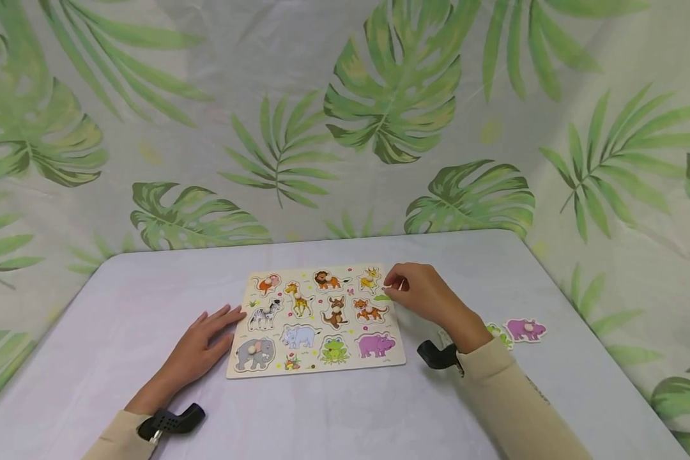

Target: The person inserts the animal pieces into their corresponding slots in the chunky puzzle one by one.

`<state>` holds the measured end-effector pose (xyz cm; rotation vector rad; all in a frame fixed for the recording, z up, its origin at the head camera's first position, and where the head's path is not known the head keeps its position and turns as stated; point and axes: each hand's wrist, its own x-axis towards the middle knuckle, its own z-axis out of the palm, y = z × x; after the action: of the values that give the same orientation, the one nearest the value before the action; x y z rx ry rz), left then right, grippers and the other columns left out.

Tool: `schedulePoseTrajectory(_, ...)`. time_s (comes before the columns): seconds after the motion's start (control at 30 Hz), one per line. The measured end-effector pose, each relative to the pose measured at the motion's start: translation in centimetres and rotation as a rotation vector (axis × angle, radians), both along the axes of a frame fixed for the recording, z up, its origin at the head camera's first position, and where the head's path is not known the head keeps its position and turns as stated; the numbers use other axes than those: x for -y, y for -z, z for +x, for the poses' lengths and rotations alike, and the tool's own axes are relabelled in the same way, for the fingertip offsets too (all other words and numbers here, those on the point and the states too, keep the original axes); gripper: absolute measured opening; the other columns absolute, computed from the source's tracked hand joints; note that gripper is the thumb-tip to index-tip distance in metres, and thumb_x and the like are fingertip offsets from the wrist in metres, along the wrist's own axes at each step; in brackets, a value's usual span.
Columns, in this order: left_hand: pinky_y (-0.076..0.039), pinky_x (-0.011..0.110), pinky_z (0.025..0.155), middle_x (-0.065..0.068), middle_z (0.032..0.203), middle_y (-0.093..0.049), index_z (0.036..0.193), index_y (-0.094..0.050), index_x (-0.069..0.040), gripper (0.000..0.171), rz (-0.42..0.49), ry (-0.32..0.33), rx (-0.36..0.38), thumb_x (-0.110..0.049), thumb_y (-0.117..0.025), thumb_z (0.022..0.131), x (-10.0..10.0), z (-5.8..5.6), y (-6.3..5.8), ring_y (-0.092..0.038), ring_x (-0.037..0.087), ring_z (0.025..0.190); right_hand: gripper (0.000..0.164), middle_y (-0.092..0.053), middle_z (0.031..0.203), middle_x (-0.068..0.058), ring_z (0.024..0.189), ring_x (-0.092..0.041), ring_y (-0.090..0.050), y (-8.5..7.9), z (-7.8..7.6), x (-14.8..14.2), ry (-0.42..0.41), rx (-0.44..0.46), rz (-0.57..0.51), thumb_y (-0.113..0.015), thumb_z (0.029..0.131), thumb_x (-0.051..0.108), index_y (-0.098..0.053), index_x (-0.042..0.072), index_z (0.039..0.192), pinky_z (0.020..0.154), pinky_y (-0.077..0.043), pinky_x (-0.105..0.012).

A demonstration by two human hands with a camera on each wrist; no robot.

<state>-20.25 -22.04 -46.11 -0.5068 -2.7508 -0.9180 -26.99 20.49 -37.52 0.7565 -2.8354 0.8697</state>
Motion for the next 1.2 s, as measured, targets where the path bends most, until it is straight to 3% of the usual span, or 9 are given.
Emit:
schedulePoseTrajectory(0.43,-0.014,0.057,0.115,0.009,0.142,-0.051,0.134,-0.058,-0.012,0.042,0.009,0.006,-0.007,-0.008,-0.061,0.092,0.0,-0.1,0.1,-0.038,0.033,0.137,0.011,-0.064,0.083,0.004,0.073,-0.012,-0.054,0.7,1.1,-3.1,0.027,-0.033,0.043,-0.073,0.084,0.009,-0.070,0.005,0.095,0.061,-0.049,-0.026)
schedulePoseTrajectory(0.93,-0.014,0.056,0.116,0.009,0.142,-0.051,0.134,-0.058,-0.013,0.041,0.009,-0.001,-0.004,-0.009,-0.061,0.092,-0.1,-0.1,0.1,-0.037,0.032,0.138,0.010,-0.063,0.080,0.006,0.072,-0.010,-0.055,0.9,2.8,-6.7,0.072,-0.082,0.047,-0.074,0.083,0.007,-0.070,0.009,0.093,0.058,-0.049,-0.024)
schedulePoseTrajectory(1.2,-0.015,0.056,0.115,0.008,0.142,-0.051,0.134,-0.059,-0.012,0.041,0.007,-0.006,-0.018,-0.010,-0.061,0.092,-0.1,-0.1,0.2,-0.038,0.033,0.137,0.013,-0.061,0.077,0.010,0.069,-0.005,-0.054,1.6,3.2,-8.0,0.055,-0.155,0.033,-0.076,0.081,0.004,-0.070,0.010,0.090,0.056,-0.048,-0.022)
